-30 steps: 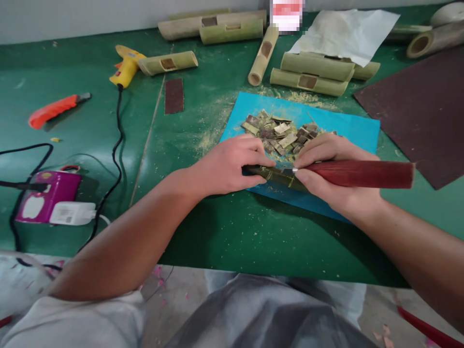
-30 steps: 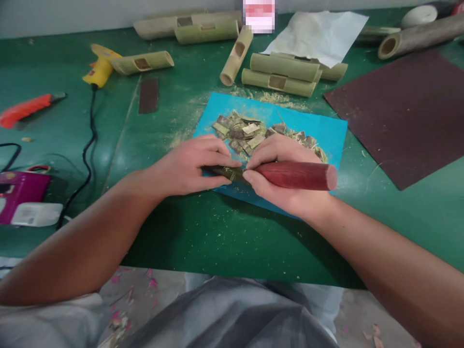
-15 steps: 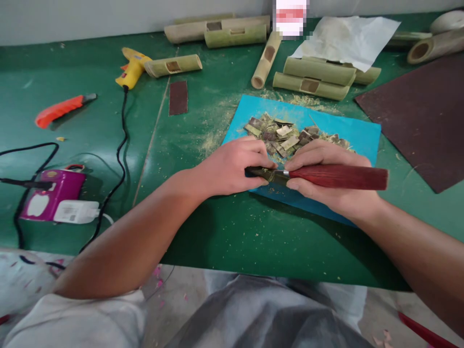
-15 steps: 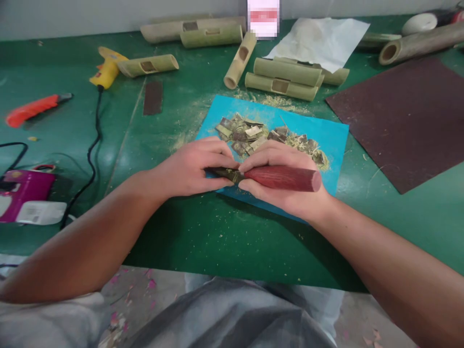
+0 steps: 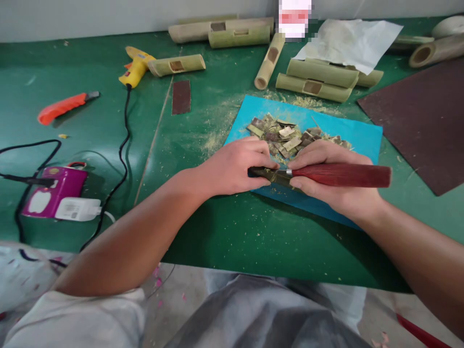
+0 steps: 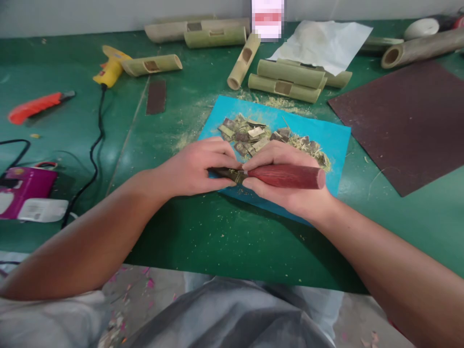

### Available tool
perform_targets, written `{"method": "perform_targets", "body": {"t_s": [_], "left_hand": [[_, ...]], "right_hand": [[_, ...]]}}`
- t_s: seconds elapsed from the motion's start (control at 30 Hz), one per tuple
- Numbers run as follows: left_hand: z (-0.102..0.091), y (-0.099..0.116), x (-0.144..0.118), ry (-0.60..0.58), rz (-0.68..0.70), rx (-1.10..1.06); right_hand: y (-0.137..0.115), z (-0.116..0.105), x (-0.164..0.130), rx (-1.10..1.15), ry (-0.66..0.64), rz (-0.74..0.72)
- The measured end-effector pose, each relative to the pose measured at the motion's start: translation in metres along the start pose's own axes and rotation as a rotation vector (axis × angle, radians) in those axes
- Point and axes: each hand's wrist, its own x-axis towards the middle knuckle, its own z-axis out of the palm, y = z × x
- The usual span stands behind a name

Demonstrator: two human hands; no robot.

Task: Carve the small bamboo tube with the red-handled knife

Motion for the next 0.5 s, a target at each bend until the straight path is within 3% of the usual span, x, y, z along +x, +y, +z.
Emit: {"method": "perform_targets", "body": {"t_s": [0.17,0.33,0.5], "left_hand": [[-0.0012,0.0008,0.0,-0.014,-0.001,-0.001],[-0.0007,-0.0009,0.0002,-0.007,-0.001,-0.024],[-0.0007,-0.0014,-0.0002,-0.008,-0.018,-0.026]], "right_hand": [[-0.0014,0.0016,0.001,-0.022,0.004,-0.03],[-0.0064,0.0011,0.0028,-0.102,-0.07,-0.198],[-0.0079,0.0005,-0.0036,-0.162,0.009,-0.164]]}}
